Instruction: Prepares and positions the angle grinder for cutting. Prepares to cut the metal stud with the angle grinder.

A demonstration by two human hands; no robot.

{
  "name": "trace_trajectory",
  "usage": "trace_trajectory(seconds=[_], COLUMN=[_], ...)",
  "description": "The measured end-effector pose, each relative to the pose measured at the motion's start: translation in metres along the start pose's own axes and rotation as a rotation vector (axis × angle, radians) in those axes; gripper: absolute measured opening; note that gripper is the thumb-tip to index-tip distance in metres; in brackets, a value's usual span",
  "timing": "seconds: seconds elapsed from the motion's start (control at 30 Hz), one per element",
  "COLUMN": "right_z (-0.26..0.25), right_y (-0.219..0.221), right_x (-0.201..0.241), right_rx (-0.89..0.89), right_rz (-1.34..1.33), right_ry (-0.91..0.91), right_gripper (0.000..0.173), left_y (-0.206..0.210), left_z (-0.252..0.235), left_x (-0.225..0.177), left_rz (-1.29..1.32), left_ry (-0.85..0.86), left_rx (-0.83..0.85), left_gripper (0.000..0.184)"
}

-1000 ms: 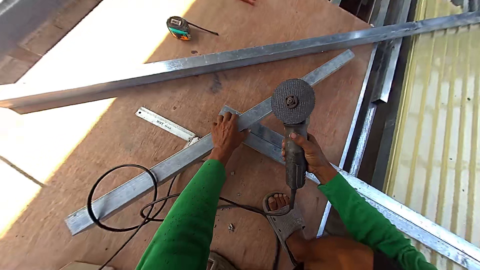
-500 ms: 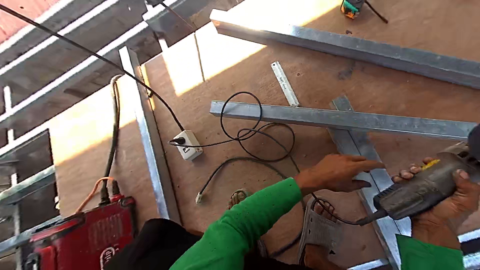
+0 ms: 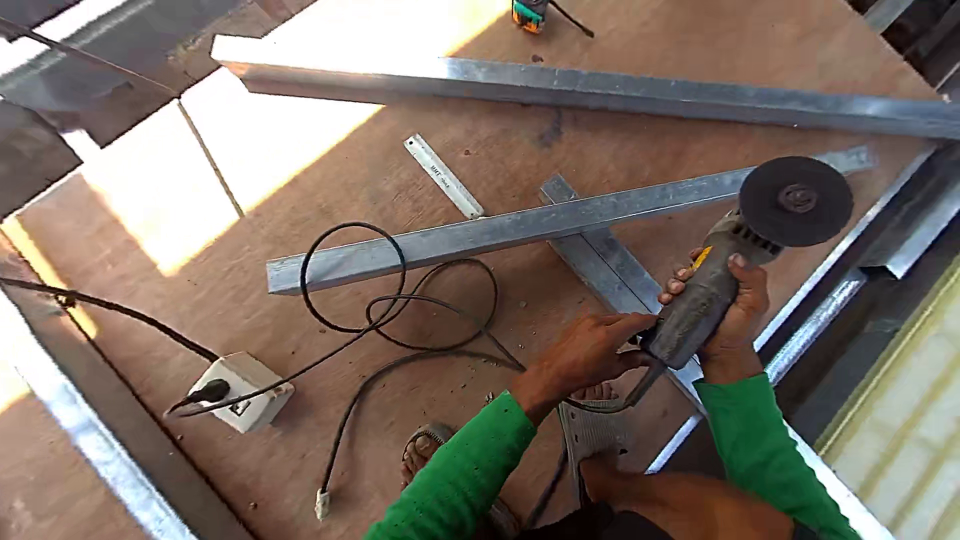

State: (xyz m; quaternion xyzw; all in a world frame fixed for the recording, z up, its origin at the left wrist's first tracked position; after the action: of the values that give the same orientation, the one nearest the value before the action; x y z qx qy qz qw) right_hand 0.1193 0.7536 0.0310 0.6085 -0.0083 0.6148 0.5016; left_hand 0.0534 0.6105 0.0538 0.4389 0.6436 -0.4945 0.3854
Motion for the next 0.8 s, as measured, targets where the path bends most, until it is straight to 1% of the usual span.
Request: trace_trajectory(seconds=[0.07, 0.1, 0.13, 0.2, 0.27, 0.33, 0.37, 0.4, 0.43, 0.47, 0.5, 0.53, 0.6, 0.63, 0.67, 0.7, 0.73, 0.77, 0.8], right_z=[0.001, -0.001, -0.002, -0.004, -0.009, -0.011, -0.010, -0.009, -0.008, -0.008, -0.009, -0.011, -0.019, -0.026, -0.034, -0.039, -0.043, -0.045, -0.047], right_y=[-0.004, -0.006, -0.010, -0.025, -0.047, -0.071, -0.081, -0.088, -0.090, -0.090, -0.088, -0.083, -0.072, -0.067, -0.064, -0.061, -0.060, -0.060, -0.060], right_x=[0.005, 0.009, 0.014, 0.031, 0.057, 0.088, 0.103, 0.116, 0.124, 0.124, 0.117, 0.107, 0.082, 0.069, 0.056, 0.045, 0.037, 0.031, 0.026], right_rx=[-0.039, -0.045, -0.059, -0.099, -0.181, -0.286, -0.337, -0.370, -0.378, -0.359, -0.319, -0.276, -0.201, -0.176, -0.157, -0.140, -0.129, -0.123, -0.119], right_rz=[-0.009, -0.007, 0.020, 0.105, 0.229, 0.445, 0.575, 0.707, 0.825, 0.920, 0.979, 1.016, 1.049, 1.041, 1.042, 1.049, 1.063, 1.084, 1.097], right_ry=[0.002, 0.012, 0.029, 0.056, 0.061, 0.076, 0.084, 0.090, 0.112, 0.145, 0.180, 0.203, 0.223, 0.226, 0.229, 0.230, 0.235, 0.245, 0.258], right_gripper=[0.041, 0.041, 0.040, 0.039, 0.035, 0.030, 0.030, 0.033, 0.039, 0.043, 0.046, 0.046, 0.047, 0.048, 0.048, 0.049, 0.050, 0.051, 0.051], left_y=[0.006, 0.009, 0.013, 0.012, -0.008, -0.029, -0.028, -0.021, -0.013, -0.011, -0.017, -0.033, -0.079, -0.104, -0.127, -0.147, -0.162, -0.173, -0.181], left_z=[-0.001, 0.000, 0.005, 0.032, 0.077, 0.124, 0.145, 0.160, 0.165, 0.157, 0.136, 0.107, 0.053, 0.033, 0.018, 0.007, 0.001, -0.001, 0.001], left_x=[0.008, 0.016, 0.027, 0.060, 0.095, 0.119, 0.126, 0.126, 0.121, 0.113, 0.104, 0.095, 0.080, 0.076, 0.078, 0.089, 0.105, 0.122, 0.139], left_rz=[0.032, 0.023, 0.001, -0.098, -0.254, -0.376, -0.395, -0.398, -0.411, -0.446, -0.482, -0.516, -0.653, -0.728, -0.796, -0.842, -0.866, -0.874, -0.869], left_ry=[-0.060, -0.132, -0.247, -0.539, -0.810, -1.031, -1.085, -1.089, -1.050, -0.987, -0.914, -0.825, -0.608, -0.540, -0.517, -0.551, -0.619, -0.697, -0.784], left_rx=[0.042, 0.106, 0.205, 0.449, 0.637, 0.754, 0.821, 0.898, 0.959, 0.959, 0.867, 0.685, 0.262, 0.122, 0.044, 0.018, 0.034, 0.067, 0.117], left_gripper=[0.046, 0.050, 0.053, 0.060, 0.065, 0.068, 0.068, 0.065, 0.061, 0.058, 0.057, 0.056, 0.054, 0.059, 0.068, 0.079, 0.089, 0.097, 0.101])
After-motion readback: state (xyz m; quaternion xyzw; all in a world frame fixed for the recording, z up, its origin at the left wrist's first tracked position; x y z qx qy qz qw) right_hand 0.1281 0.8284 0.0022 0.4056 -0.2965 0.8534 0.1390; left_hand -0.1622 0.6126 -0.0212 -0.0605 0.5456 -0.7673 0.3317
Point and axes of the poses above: each hand's wrist, its own z-axis away from the middle knuckle, its own y-axis out of the palm, x = y × z, the point moved 10 cm from there along -z, towards the middle knuckle, and after that the axes turned 9 degrees about x, right-handed, at the moved point
